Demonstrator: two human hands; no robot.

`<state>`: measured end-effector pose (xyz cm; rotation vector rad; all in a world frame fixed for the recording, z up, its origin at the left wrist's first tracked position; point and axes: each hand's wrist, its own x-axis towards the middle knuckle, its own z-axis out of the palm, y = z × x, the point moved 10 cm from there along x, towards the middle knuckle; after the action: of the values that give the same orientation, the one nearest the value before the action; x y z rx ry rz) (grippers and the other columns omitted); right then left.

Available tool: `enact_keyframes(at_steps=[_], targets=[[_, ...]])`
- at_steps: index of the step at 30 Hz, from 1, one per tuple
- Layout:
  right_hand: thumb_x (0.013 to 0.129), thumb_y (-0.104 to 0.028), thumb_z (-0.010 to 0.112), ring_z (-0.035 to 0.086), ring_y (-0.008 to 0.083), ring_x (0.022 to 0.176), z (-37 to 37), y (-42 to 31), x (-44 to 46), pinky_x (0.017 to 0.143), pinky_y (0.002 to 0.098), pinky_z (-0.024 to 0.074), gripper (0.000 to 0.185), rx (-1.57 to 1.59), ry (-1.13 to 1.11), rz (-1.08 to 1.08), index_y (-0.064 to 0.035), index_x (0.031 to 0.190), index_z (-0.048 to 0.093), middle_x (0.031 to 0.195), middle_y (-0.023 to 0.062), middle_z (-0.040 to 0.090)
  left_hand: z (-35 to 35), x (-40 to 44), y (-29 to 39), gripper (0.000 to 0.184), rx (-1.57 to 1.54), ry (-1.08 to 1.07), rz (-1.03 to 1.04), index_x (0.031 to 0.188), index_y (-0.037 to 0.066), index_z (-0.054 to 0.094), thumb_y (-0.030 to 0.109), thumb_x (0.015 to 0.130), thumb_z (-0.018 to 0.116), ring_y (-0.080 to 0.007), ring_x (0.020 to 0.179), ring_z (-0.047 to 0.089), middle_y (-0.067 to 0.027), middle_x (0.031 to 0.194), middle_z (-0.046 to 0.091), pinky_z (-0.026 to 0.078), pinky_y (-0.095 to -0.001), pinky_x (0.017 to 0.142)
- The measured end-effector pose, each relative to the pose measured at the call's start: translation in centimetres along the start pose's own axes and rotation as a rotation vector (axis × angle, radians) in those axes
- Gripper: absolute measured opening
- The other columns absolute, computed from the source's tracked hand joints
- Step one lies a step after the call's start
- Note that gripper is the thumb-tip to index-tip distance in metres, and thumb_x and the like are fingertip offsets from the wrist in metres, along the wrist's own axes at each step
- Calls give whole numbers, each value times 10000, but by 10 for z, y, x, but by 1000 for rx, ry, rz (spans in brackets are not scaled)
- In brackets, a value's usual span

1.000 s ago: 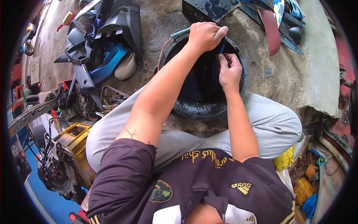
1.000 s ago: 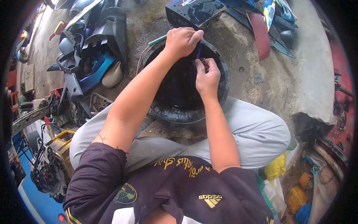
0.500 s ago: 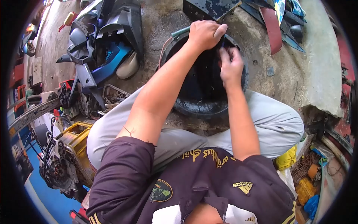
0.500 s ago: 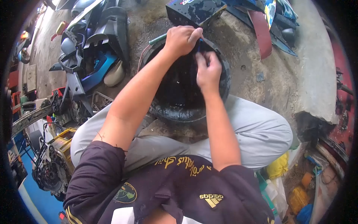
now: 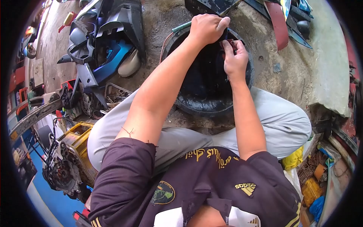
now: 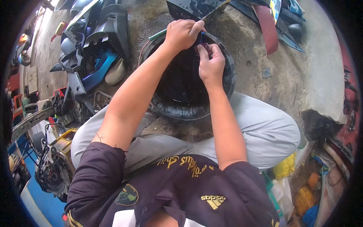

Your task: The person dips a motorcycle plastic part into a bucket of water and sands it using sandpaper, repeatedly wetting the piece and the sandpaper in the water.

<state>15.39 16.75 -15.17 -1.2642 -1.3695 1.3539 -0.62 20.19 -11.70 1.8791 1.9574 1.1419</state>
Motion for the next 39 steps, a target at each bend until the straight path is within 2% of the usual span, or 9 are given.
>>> enact_keyframes(at_steps=[12, 15, 20, 23, 24, 28, 31, 32, 39], targets=[[975, -110, 707, 538, 44, 724, -4, 25, -17, 668, 246, 453, 153, -38, 20, 120, 4, 888, 654, 820, 1, 683, 0, -1, 4, 501, 39, 13, -6, 813, 184, 809, 464, 1019, 448, -338, 784, 717, -113, 786, 738, 556, -437, 712], [972, -108, 710, 527, 48, 721, -1, -1, 11, 669, 238, 442, 144, 31, 39, -6, -9, 881, 655, 799, -21, 650, 1, -1, -1, 499, 2, -18, -57, 810, 187, 810, 460, 1018, 448, -333, 804, 718, -98, 808, 746, 556, -428, 733], [964, -113, 719, 528, 64, 749, -5, 24, -19, 710, 259, 461, 162, -23, 40, 106, 12, 885, 654, 816, 0, 666, 5, 0, 4, 500, 76, -42, -1, 837, 176, 815, 455, 1020, 442, -333, 827, 722, -104, 852, 755, 556, -424, 734], [964, -110, 716, 530, 66, 742, 0, -6, 13, 702, 258, 457, 141, -9, 26, -58, -3, 888, 666, 806, -5, 661, 3, -1, 0, 509, 1, -32, -28, 827, 175, 814, 451, 1023, 434, -323, 852, 721, -96, 857, 759, 554, -423, 759], [959, -111, 718, 537, 67, 741, 4, -13, 8, 698, 269, 461, 150, 99, 12, -5, 2, 875, 664, 789, 7, 661, 1, 0, 0, 524, -16, 6, -16, 788, 176, 800, 481, 1005, 432, -335, 781, 719, -106, 810, 745, 553, -451, 692], [960, -115, 720, 541, 68, 742, -4, 17, -17, 697, 279, 464, 195, -44, 36, 47, 14, 835, 645, 791, 28, 671, -2, 2, 7, 519, -3, 22, 20, 795, 180, 804, 494, 1007, 449, -333, 755, 718, -100, 784, 741, 552, -452, 682], [964, -113, 717, 544, 65, 732, -3, -14, 17, 696, 269, 463, 177, -108, 22, -74, -5, 840, 654, 795, 14, 672, 3, 0, 1, 515, 19, -66, -61, 832, 181, 818, 449, 1029, 425, -321, 851, 721, -91, 856, 758, 555, -414, 745], [966, -119, 717, 541, 57, 729, 4, -15, 17, 688, 257, 457, 163, 55, -34, -24, -11, 860, 657, 792, -1, 664, 7, 1, -6, 521, 27, -80, -50, 832, 184, 818, 464, 1029, 425, -321, 855, 720, -89, 862, 759, 554, -413, 746], [968, -122, 712, 498, 48, 724, 2, -4, 17, 661, 245, 429, 179, 12, -52, -13, -11, 850, 635, 766, -26, 623, 5, 0, -1, 517, 22, -76, -62, 873, 184, 819, 475, 1031, 422, -330, 847, 722, -103, 866, 757, 560, -437, 739]])
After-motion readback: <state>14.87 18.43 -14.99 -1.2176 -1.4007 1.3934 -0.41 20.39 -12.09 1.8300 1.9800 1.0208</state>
